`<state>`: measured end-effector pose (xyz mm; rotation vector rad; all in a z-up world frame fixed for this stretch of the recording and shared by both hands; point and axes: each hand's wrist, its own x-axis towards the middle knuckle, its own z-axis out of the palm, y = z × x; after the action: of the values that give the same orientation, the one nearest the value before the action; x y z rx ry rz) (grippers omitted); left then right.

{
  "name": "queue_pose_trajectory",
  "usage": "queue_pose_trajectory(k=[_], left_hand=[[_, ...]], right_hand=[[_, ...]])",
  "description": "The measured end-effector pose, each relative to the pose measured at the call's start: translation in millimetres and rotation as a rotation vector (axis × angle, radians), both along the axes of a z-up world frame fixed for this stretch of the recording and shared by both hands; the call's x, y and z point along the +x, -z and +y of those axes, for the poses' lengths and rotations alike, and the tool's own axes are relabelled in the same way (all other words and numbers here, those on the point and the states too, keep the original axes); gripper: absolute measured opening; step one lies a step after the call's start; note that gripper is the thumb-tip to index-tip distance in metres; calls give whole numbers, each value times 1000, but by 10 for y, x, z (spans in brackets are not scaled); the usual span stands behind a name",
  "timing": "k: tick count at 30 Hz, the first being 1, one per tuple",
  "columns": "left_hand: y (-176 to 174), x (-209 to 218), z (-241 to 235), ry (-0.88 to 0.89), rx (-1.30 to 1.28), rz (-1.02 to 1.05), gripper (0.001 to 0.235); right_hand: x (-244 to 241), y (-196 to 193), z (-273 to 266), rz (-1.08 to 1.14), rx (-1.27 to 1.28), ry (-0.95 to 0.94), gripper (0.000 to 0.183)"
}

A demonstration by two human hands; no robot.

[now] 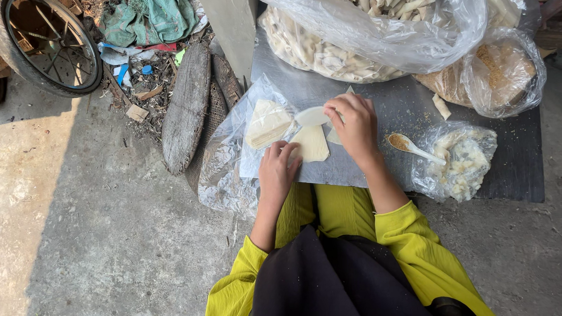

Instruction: The person places a cylindrical filling onto triangular pastry sheets, adds a spoonful of seasoning, and folds the sheets to enclose the filling. The person repeats this process for multiple units, stacking the finished items.

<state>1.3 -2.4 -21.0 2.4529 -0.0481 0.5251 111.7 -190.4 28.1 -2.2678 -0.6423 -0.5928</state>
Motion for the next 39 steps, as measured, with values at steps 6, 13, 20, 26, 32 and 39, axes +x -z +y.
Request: queue_pose_trajectory(k=[6,13,20,26,32,39], left_hand=[[-34,-16,47,82,10,25,34],[-15,-2,5,43,-7,47,27],[-50,3,9,45,-27,61,24],[-54,4,9,42,-33,40,19],[-23,20,3,33,-44,34,11],[-21,-23,-19,63,41,22,27]], right_hand=[[-96,38,-422,-284,-215,16,13],[-87,358,-777,438,329,4,8],[131,269,-827,274,524,132,8],[-127,324,-631,-155,-281,-15,14],[-397,507,-777,29,-201,-153,17],[-412,663,-933,83,-182,-272,19]])
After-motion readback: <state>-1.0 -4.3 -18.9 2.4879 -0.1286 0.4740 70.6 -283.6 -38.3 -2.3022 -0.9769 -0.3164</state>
